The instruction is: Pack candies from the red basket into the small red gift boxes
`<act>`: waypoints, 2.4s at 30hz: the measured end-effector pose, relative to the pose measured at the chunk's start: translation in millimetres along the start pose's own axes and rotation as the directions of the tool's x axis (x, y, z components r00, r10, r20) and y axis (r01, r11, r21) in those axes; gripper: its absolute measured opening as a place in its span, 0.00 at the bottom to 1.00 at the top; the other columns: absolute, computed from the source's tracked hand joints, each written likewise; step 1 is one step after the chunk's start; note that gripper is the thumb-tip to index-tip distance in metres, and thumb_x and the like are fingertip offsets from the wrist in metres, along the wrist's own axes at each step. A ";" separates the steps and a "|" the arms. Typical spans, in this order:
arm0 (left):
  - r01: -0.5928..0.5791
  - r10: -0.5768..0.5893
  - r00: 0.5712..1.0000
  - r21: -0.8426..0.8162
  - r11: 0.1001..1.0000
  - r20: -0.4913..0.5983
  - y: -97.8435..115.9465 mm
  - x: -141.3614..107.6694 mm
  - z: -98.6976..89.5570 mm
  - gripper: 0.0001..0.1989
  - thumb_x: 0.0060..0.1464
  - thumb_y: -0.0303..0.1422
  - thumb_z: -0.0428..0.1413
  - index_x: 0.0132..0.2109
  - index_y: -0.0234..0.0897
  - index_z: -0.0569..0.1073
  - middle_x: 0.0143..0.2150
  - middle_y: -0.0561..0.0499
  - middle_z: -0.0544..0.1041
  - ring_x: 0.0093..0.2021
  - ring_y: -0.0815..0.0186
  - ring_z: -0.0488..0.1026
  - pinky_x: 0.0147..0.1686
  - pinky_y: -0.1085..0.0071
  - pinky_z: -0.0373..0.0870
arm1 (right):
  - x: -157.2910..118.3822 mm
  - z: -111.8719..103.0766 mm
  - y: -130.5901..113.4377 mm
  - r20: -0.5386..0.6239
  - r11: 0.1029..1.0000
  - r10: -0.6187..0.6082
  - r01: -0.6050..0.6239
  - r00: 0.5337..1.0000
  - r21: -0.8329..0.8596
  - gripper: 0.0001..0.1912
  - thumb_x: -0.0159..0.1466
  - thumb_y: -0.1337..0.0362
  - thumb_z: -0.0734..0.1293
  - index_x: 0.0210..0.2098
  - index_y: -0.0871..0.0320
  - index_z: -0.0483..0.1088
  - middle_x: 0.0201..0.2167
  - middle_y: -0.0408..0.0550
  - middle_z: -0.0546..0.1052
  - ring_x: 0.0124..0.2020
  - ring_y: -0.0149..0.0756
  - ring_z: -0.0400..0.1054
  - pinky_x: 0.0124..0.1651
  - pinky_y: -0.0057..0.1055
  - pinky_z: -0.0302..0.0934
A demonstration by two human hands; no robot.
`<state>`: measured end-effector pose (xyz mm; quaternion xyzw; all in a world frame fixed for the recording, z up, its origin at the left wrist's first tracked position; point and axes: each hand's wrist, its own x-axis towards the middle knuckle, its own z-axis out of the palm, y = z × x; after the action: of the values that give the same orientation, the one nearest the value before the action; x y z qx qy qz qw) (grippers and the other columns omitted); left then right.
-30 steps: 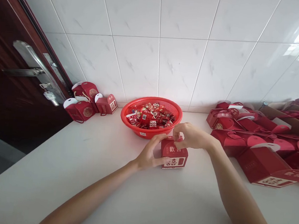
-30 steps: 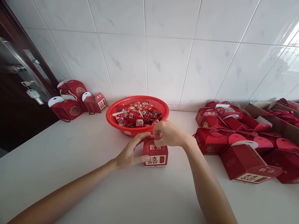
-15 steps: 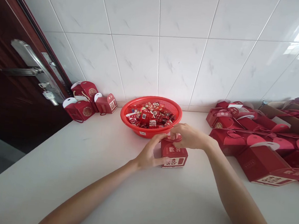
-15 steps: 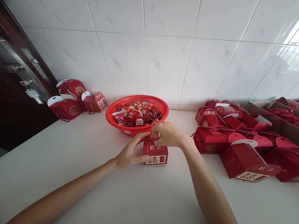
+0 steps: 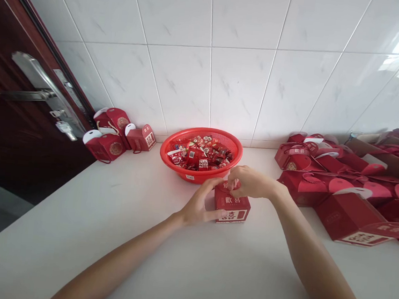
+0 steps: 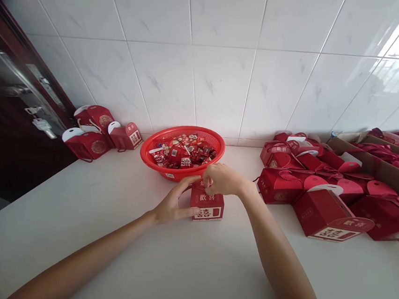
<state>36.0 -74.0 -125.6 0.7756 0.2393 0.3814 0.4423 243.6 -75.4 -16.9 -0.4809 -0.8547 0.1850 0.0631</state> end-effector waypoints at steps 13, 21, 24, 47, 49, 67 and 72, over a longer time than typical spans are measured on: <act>-0.007 0.007 1.000 0.028 1.000 0.015 1.9 1.3 -1.1 0.38 0.51 0.40 0.69 0.65 0.43 0.64 0.65 0.40 0.69 0.65 0.46 0.68 0.64 0.47 0.66 | 2.0 0.8 -3.8 0.008 0.999 0.009 -0.009 1.000 -0.052 0.06 0.50 0.72 0.71 0.28 0.57 0.76 0.34 0.47 0.80 0.35 0.40 0.72 0.36 0.31 0.61; -0.039 0.039 0.999 0.033 0.999 0.004 -0.7 1.6 -2.3 0.36 0.52 0.40 0.68 0.65 0.44 0.65 0.65 0.42 0.69 0.64 0.48 0.68 0.64 0.49 0.66 | -2.0 -2.5 -4.6 -0.011 0.997 0.019 -0.020 1.000 -0.071 0.05 0.50 0.72 0.71 0.28 0.57 0.74 0.34 0.47 0.79 0.35 0.39 0.71 0.37 0.31 0.61; -0.024 0.025 1.000 0.054 0.998 -0.004 -2.5 1.0 -3.0 0.35 0.52 0.41 0.68 0.64 0.44 0.66 0.65 0.42 0.68 0.65 0.48 0.67 0.65 0.49 0.65 | -2.8 -3.0 -4.8 -0.016 0.997 0.015 -0.016 1.000 -0.074 0.05 0.51 0.72 0.71 0.28 0.58 0.74 0.34 0.47 0.79 0.35 0.38 0.71 0.37 0.31 0.60; 0.029 -0.023 0.999 0.122 0.992 -0.047 3.6 1.4 -1.5 0.30 0.53 0.44 0.67 0.61 0.46 0.72 0.64 0.44 0.70 0.65 0.49 0.67 0.66 0.52 0.66 | -19.4 -10.1 5.3 -0.216 0.999 -0.052 0.049 0.975 -0.022 0.05 0.65 0.67 0.67 0.35 0.58 0.76 0.39 0.49 0.82 0.40 0.41 0.73 0.43 0.33 0.62; 0.027 -0.021 0.999 0.127 0.992 -0.048 3.2 1.0 -1.3 0.30 0.53 0.44 0.67 0.61 0.46 0.71 0.64 0.44 0.70 0.65 0.49 0.68 0.65 0.52 0.66 | -24.4 -8.0 5.7 -0.246 1.000 -0.028 0.025 0.969 -0.016 0.05 0.66 0.66 0.66 0.36 0.57 0.75 0.39 0.50 0.82 0.41 0.41 0.74 0.44 0.33 0.62; 0.020 0.060 0.965 0.300 0.954 -0.256 0.3 -7.6 18.4 0.35 0.46 0.36 0.70 0.61 0.43 0.69 0.63 0.42 0.69 0.65 0.46 0.67 0.62 0.48 0.69 | -40.0 62.7 -52.2 -0.292 0.871 0.459 -0.490 0.839 -0.041 0.35 0.70 0.48 0.65 0.69 0.60 0.55 0.52 0.60 0.75 0.51 0.55 0.73 0.41 0.36 0.61; 0.022 0.041 0.975 0.274 0.961 -0.220 -4.7 -11.3 15.9 0.39 0.44 0.40 0.71 0.62 0.43 0.68 0.65 0.39 0.66 0.67 0.42 0.64 0.63 0.45 0.67 | -35.0 67.7 -55.5 -0.225 0.871 0.473 -0.491 0.852 -0.025 0.39 0.72 0.46 0.59 0.73 0.63 0.48 0.67 0.71 0.62 0.58 0.62 0.69 0.47 0.42 0.64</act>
<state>41.9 -87.8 -139.0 0.7828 0.3344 0.4314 0.2986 198.5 -148.3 -56.0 -0.6988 -0.7019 0.1080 0.0856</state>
